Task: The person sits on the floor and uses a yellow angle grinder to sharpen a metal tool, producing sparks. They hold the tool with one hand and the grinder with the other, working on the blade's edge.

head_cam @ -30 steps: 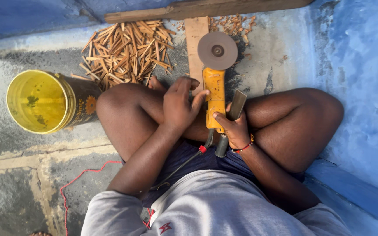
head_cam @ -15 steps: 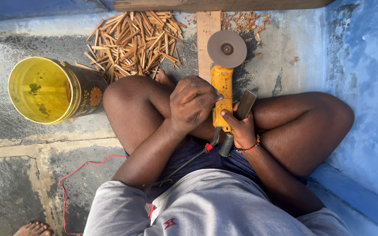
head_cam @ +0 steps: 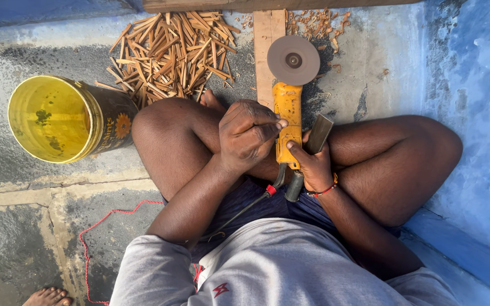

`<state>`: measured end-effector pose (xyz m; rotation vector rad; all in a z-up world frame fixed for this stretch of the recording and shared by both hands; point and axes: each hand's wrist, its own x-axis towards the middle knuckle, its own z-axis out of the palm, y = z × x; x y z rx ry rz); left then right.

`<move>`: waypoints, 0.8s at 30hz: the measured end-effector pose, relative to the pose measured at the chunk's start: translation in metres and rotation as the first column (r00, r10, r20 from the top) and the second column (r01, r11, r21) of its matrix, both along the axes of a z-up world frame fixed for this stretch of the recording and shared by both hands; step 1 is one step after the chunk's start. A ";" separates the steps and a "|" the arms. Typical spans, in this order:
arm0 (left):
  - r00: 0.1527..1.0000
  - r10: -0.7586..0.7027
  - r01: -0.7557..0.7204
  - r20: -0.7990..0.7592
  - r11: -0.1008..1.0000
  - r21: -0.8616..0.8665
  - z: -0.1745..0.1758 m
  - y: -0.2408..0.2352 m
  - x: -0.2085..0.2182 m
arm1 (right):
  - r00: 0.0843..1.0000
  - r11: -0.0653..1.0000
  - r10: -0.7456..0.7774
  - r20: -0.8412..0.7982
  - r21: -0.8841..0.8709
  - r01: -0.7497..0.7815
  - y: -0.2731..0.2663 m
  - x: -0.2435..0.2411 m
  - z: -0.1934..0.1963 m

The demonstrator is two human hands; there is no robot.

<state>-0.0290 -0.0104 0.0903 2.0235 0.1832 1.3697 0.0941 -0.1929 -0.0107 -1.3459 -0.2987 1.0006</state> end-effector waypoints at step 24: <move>0.877 -0.145 -0.287 -0.458 0.606 -0.742 -0.073 -0.022 0.023 | 0.999 0.999 -0.044 0.016 0.031 0.043 -0.001 -0.003 0.003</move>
